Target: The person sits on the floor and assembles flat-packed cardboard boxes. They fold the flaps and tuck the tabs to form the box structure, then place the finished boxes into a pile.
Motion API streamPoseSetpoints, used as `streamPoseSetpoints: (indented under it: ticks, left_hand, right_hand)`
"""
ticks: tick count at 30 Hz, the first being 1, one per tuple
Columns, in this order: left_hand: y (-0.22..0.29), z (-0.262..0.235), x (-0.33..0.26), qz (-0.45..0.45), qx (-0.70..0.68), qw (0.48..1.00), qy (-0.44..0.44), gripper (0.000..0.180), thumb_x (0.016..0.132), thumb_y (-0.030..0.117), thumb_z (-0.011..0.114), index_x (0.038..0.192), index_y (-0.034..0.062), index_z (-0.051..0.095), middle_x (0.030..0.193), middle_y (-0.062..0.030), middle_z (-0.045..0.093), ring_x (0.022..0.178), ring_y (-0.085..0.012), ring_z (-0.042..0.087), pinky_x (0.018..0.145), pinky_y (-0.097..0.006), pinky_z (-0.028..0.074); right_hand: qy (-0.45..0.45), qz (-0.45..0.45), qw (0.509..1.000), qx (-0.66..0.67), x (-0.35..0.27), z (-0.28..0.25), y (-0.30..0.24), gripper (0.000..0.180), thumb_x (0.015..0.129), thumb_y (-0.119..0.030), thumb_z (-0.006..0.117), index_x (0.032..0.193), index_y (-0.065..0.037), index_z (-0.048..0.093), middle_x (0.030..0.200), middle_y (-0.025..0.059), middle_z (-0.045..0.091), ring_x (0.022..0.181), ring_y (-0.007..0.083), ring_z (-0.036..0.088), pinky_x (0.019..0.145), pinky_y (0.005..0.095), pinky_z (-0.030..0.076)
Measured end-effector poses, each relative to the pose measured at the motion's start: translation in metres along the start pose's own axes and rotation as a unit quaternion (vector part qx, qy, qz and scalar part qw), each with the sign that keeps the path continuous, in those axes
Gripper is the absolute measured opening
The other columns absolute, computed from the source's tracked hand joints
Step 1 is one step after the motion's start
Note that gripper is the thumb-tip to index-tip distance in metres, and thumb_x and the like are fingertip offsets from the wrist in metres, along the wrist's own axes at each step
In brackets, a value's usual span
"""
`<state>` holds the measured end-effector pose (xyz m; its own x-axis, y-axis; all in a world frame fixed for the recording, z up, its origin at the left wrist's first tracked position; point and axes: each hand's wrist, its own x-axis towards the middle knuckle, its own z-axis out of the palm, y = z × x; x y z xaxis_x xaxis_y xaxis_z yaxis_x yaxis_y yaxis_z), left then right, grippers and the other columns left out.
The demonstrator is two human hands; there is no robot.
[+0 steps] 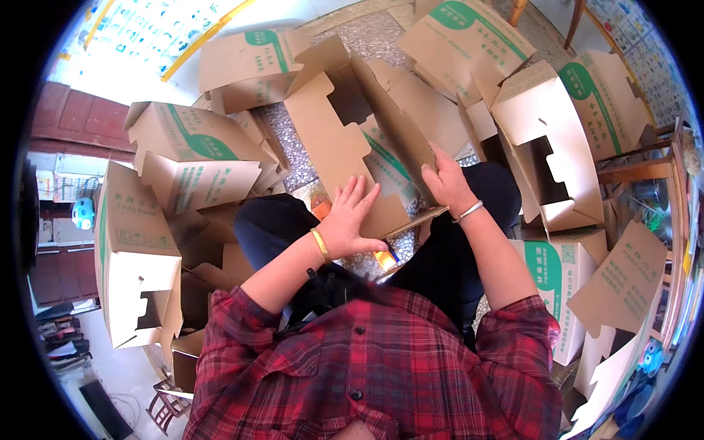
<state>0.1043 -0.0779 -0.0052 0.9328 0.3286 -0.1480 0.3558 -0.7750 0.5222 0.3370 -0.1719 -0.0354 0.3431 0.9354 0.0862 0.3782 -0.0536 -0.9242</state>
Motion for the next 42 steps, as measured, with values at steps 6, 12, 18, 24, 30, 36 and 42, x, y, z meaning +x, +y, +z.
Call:
streamPoseSetpoints:
  ticks: [6,12,18,24,30,36,42]
  left_hand:
    - [0.02,0.014,0.005,-0.046,0.026,0.996,0.077,0.075,0.078,0.055,0.057,0.131,0.0049,0.042,0.136,-0.0304,0.031,0.13,-0.0453,0.025,0.104,-0.055,0.021]
    - [0.037,0.018,0.015,-0.06,-0.033,0.988,0.14,0.048,0.085,0.043,0.053,0.117,0.0078,0.053,0.128,-0.0241,0.045,0.123,-0.0391,0.037,0.102,-0.049,0.028]
    - [0.029,0.016,0.025,-0.113,-0.11,0.974,0.16,0.036,0.084,0.032,0.057,0.11,0.0082,0.056,0.111,-0.0169,0.055,0.108,-0.0342,0.05,0.094,-0.043,0.037]
    - [0.007,0.017,0.041,-0.241,-0.071,0.955,0.16,0.034,0.072,0.022,0.07,0.1,0.0083,0.057,0.104,-0.013,0.053,0.102,-0.0324,0.052,0.088,-0.041,0.042]
    - [-0.005,0.021,0.041,-0.246,-0.042,0.956,0.157,0.038,0.067,0.023,0.073,0.099,0.01,0.058,0.102,-0.0109,0.052,0.101,-0.0298,0.051,0.084,-0.04,0.043]
    - [-0.024,0.018,0.033,-0.143,-0.127,0.967,0.168,0.04,0.068,0.021,0.073,0.103,0.0069,0.057,0.1,-0.0123,0.053,0.093,-0.0291,0.055,0.082,-0.038,0.046]
    - [-0.113,-0.073,0.074,-0.105,-0.041,0.929,0.354,0.052,0.073,0.017,0.069,0.119,0.0024,0.049,0.111,-0.0168,0.054,0.103,-0.0291,0.053,0.088,-0.036,0.045]
  right_hand:
    - [0.001,0.048,0.998,0.046,0.0,0.0,-0.003,0.042,0.084,-0.007,0.048,0.125,0.003,0.046,0.111,0.0162,0.06,0.103,0.0208,0.057,0.09,0.0285,0.042]
    - [0.0,0.129,0.97,0.208,-0.005,-0.016,0.009,0.037,0.087,-0.017,0.059,0.119,0.001,0.053,0.102,0.0047,0.062,0.092,0.01,0.055,0.081,0.0252,0.044]
    - [0.004,0.125,0.953,0.277,-0.01,-0.016,0.009,0.039,0.085,-0.02,0.064,0.117,0.0,0.054,0.103,0.0036,0.06,0.093,0.0097,0.054,0.079,0.0246,0.044]
    - [-0.002,0.092,0.978,0.187,-0.015,0.005,-0.012,0.043,0.085,-0.012,0.062,0.124,0.0,0.049,0.116,0.0084,0.057,0.105,0.0156,0.054,0.09,0.0281,0.042]
    - [0.093,-0.001,0.996,0.005,-0.035,0.044,0.024,0.057,0.076,-0.005,0.064,0.129,-0.002,0.045,0.129,0.017,0.049,0.12,0.0288,0.047,0.1,0.0331,0.037]
    - [0.102,0.062,0.992,0.036,-0.041,0.05,0.031,0.062,0.075,-0.006,0.067,0.131,-0.002,0.043,0.126,0.0154,0.05,0.117,0.0243,0.05,0.097,0.0308,0.04]
    - [0.076,0.142,0.983,0.084,-0.04,0.041,0.013,0.052,0.078,0.002,0.061,0.128,-0.001,0.046,0.116,0.0101,0.055,0.108,0.0159,0.054,0.091,0.0278,0.044]
